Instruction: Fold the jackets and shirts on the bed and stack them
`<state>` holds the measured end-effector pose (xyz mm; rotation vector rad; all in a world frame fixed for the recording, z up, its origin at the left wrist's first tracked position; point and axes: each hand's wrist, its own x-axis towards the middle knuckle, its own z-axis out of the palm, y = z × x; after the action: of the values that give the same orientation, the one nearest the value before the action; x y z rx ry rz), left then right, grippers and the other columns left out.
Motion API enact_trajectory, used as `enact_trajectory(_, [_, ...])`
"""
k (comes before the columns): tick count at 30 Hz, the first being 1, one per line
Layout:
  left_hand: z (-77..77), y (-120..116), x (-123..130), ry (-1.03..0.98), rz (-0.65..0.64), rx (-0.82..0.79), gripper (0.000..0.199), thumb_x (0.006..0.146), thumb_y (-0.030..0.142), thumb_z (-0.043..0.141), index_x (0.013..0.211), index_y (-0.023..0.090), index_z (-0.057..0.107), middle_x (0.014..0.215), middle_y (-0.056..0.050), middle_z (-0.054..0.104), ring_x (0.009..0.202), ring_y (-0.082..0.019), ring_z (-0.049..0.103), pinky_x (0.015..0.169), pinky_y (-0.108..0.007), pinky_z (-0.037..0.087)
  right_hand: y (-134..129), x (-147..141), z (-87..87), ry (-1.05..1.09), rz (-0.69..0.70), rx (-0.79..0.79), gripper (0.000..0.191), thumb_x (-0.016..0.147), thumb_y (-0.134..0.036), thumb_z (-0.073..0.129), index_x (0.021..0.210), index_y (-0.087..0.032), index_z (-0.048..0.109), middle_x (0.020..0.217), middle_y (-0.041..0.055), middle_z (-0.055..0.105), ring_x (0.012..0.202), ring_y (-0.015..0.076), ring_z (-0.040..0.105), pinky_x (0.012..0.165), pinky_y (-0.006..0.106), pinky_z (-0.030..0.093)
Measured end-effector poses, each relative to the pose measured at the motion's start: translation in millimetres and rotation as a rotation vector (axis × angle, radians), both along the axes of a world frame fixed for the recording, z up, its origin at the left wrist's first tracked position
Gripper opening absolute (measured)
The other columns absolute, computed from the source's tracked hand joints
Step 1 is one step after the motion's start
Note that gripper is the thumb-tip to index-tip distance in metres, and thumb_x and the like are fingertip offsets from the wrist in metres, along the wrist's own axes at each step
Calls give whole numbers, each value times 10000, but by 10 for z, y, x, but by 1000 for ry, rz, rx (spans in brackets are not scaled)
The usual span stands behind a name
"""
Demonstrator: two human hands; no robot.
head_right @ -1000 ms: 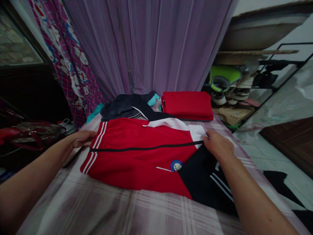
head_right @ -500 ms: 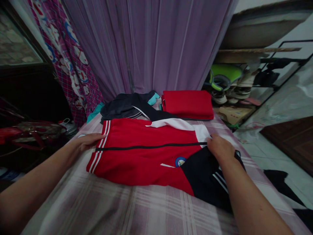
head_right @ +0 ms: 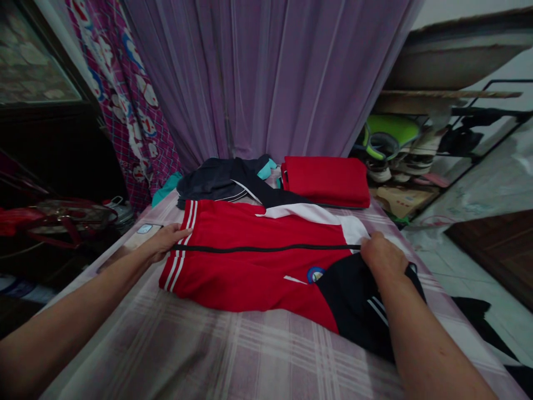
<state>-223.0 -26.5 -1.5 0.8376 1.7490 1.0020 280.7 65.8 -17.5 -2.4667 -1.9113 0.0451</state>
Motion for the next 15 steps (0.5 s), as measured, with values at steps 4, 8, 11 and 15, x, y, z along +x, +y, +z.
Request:
enact_trajectory(4, [132,48,-272,346,-56,128,381,649,467,768,737,230,482,645,52,620,635,-150,608,591,-248,483,-11,1,29,-11,-46,-37,540,959,-372,319,1334,-76,570,1179,289,667,1086,395,653,868,467,488])
enact_trajectory(8, [188,188,-566,873,-23,51,368,670,377,741,600,234,408,526,50,472,646,-175,570,571,-244,403,-38,-101,4,-25,72,-207,436,949,-368,377,1152,-132,681,1141,226,703,1050,357,679,866,439,505])
enact_trajectory(11, [90,266,-591,952,11,-35,348,677,410,733,594,236,443,531,30,506,687,-208,601,591,-259,412,-59,-157,-27,-54,76,-211,388,933,-344,385,1076,-168,700,1091,194,724,1002,348,698,833,448,522])
enact_trajectory(15, [-57,237,-545,605,33,-93,289,755,493,636,699,217,572,642,-22,670,744,-230,669,630,-270,488,-59,-87,-90,-63,36,-107,364,915,-336,406,1042,-160,698,1035,218,728,957,352,712,791,459,542])
